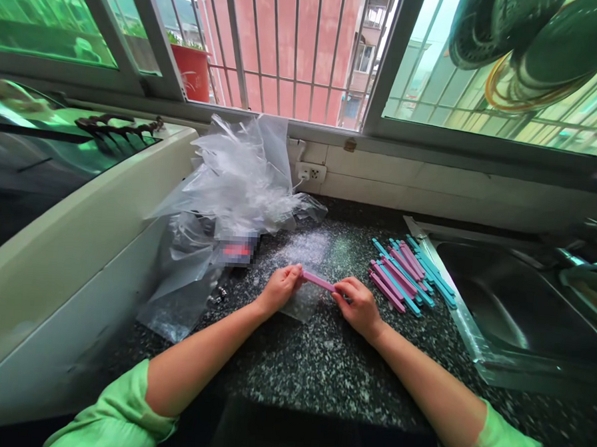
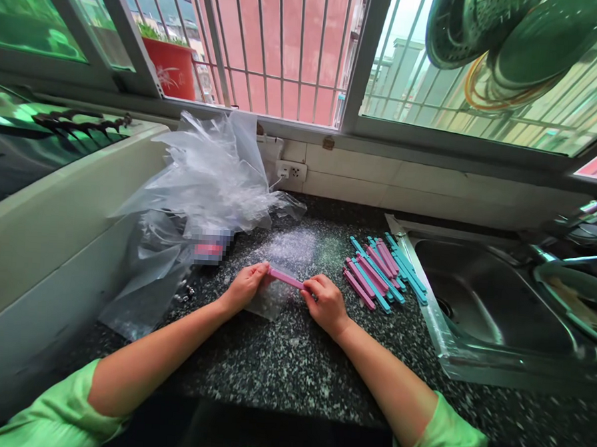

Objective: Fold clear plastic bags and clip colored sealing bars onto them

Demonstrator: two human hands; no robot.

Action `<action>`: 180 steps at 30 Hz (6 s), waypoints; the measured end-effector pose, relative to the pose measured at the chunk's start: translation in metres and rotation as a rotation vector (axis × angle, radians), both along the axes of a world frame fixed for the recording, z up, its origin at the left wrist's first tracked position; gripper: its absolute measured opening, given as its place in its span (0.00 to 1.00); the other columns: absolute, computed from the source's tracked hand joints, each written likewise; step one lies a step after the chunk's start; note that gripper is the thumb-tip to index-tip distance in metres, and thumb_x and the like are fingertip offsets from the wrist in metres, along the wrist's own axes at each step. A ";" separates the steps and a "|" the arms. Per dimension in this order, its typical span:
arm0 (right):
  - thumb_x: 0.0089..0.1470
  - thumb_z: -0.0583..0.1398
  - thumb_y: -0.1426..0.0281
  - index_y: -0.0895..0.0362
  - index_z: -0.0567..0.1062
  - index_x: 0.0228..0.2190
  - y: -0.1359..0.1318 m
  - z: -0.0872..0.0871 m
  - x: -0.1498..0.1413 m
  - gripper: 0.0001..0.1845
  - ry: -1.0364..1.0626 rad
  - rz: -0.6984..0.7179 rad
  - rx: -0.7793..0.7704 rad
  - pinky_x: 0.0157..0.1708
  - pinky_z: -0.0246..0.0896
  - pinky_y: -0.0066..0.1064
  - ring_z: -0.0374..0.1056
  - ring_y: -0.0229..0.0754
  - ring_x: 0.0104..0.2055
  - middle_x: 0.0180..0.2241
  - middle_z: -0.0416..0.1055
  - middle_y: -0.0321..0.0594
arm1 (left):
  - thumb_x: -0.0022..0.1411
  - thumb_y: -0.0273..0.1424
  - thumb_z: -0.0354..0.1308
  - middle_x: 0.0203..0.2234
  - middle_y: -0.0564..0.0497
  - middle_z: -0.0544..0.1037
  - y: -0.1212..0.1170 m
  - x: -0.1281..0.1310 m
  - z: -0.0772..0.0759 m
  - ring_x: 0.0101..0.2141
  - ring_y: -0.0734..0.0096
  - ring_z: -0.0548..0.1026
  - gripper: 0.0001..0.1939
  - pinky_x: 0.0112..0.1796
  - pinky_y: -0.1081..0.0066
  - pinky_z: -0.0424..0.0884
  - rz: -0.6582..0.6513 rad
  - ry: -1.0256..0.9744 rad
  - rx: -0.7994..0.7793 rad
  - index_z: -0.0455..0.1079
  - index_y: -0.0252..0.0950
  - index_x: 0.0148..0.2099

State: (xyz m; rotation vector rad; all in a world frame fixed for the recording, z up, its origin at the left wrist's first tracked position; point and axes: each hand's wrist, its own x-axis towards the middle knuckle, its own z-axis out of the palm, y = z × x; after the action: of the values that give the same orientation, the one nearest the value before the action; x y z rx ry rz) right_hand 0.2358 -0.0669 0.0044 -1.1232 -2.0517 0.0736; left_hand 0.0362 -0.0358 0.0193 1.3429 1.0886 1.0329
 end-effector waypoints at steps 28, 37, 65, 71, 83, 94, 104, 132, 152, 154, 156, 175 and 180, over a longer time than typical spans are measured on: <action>0.52 0.57 0.74 0.56 0.71 0.30 0.000 0.001 0.004 0.03 0.065 0.042 0.060 0.30 0.65 0.29 0.66 0.39 0.30 0.28 0.67 0.39 | 0.48 0.51 0.52 0.11 0.58 0.58 -0.001 0.007 -0.009 0.15 0.80 0.54 0.24 0.18 0.76 0.50 0.071 -0.098 -0.061 0.62 0.34 0.21; 0.52 0.57 0.73 0.55 0.71 0.31 0.001 0.002 0.005 0.04 0.093 0.056 0.056 0.30 0.66 0.29 0.66 0.38 0.30 0.28 0.67 0.39 | 0.50 0.50 0.52 0.11 0.58 0.59 -0.001 0.006 -0.007 0.15 0.80 0.55 0.23 0.18 0.76 0.50 0.056 -0.094 -0.079 0.60 0.35 0.20; 0.53 0.56 0.69 0.55 0.71 0.32 -0.002 0.012 0.004 0.04 0.321 0.013 0.000 0.29 0.65 0.29 0.66 0.38 0.30 0.29 0.68 0.39 | 0.52 0.49 0.50 0.11 0.58 0.59 -0.002 0.007 -0.004 0.14 0.80 0.55 0.22 0.17 0.76 0.51 0.084 -0.092 -0.073 0.59 0.35 0.21; 0.53 0.57 0.70 0.55 0.70 0.32 -0.004 0.014 0.004 0.04 0.384 0.013 -0.020 0.27 0.64 0.28 0.65 0.37 0.30 0.30 0.67 0.39 | 0.52 0.50 0.50 0.12 0.58 0.60 -0.002 0.007 -0.006 0.14 0.80 0.55 0.22 0.17 0.76 0.51 0.086 -0.099 -0.068 0.59 0.35 0.22; 0.52 0.58 0.67 0.55 0.70 0.31 -0.004 0.010 0.005 0.04 0.607 0.036 -0.143 0.27 0.68 0.30 0.67 0.35 0.26 0.30 0.67 0.37 | 0.48 0.51 0.53 0.13 0.59 0.61 -0.004 0.008 0.000 0.14 0.82 0.56 0.23 0.16 0.77 0.51 0.109 -0.161 -0.104 0.60 0.35 0.22; 0.48 0.61 0.67 0.55 0.73 0.30 -0.008 0.015 0.000 0.06 0.795 0.031 -0.221 0.29 0.72 0.33 0.69 0.37 0.28 0.33 0.71 0.38 | 0.48 0.51 0.54 0.13 0.58 0.61 -0.004 0.006 0.002 0.14 0.82 0.55 0.23 0.16 0.77 0.50 0.120 -0.184 -0.117 0.61 0.34 0.22; 0.47 0.62 0.67 0.56 0.74 0.30 -0.011 0.022 -0.001 0.06 0.880 0.039 -0.281 0.30 0.73 0.33 0.69 0.38 0.31 0.33 0.72 0.39 | 0.48 0.51 0.53 0.13 0.59 0.60 -0.005 0.006 0.002 0.15 0.82 0.55 0.23 0.17 0.77 0.51 0.109 -0.193 -0.112 0.61 0.34 0.23; 0.46 0.63 0.66 0.55 0.73 0.32 -0.008 0.014 0.004 0.09 0.936 0.051 -0.441 0.32 0.69 0.30 0.69 0.36 0.28 0.29 0.72 0.36 | 0.43 0.58 0.53 0.11 0.59 0.59 -0.002 0.004 -0.001 0.14 0.82 0.54 0.28 0.17 0.77 0.50 0.096 -0.171 -0.091 0.58 0.35 0.21; 0.47 0.60 0.66 0.55 0.72 0.31 0.004 0.010 0.018 0.07 0.635 -0.150 -0.224 0.30 0.66 0.32 0.68 0.39 0.28 0.27 0.71 0.37 | 0.44 0.41 0.61 0.14 0.60 0.60 -0.002 0.000 0.001 0.16 0.81 0.57 0.16 0.20 0.77 0.53 -0.104 -0.193 -0.014 0.62 0.35 0.28; 0.46 0.61 0.64 0.55 0.72 0.31 0.006 0.009 0.020 0.09 0.674 -0.185 -0.241 0.28 0.66 0.32 0.68 0.39 0.26 0.27 0.71 0.37 | 0.45 0.41 0.60 0.14 0.61 0.59 -0.004 0.001 0.003 0.17 0.81 0.56 0.16 0.20 0.77 0.52 -0.146 -0.178 -0.009 0.62 0.35 0.29; 0.46 0.61 0.64 0.55 0.72 0.30 0.008 0.008 0.021 0.09 0.680 -0.198 -0.250 0.29 0.66 0.33 0.68 0.39 0.26 0.27 0.71 0.38 | 0.46 0.42 0.60 0.14 0.61 0.59 -0.005 0.001 0.003 0.17 0.81 0.56 0.16 0.20 0.77 0.52 -0.185 -0.171 -0.010 0.63 0.35 0.30; 0.48 0.60 0.65 0.55 0.72 0.31 -0.007 0.009 0.005 0.07 0.561 -0.060 -0.282 0.31 0.66 0.31 0.69 0.39 0.29 0.29 0.73 0.38 | 0.37 0.46 0.65 0.12 0.58 0.64 -0.008 0.006 -0.001 0.16 0.82 0.57 0.23 0.20 0.77 0.51 -0.098 -0.241 -0.221 0.72 0.30 0.28; 0.48 0.60 0.65 0.54 0.73 0.31 -0.007 0.005 0.005 0.07 0.531 -0.039 -0.285 0.32 0.66 0.32 0.69 0.39 0.30 0.29 0.72 0.38 | 0.37 0.44 0.66 0.11 0.59 0.63 -0.011 0.010 -0.002 0.15 0.83 0.57 0.20 0.19 0.77 0.51 -0.060 -0.293 -0.269 0.71 0.31 0.26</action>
State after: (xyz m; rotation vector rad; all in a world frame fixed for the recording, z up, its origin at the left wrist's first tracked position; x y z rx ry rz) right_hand 0.2406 -0.0744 0.0091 -1.1607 -1.5718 0.5966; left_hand 0.0459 -0.0470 0.0178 0.9693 0.9231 0.9658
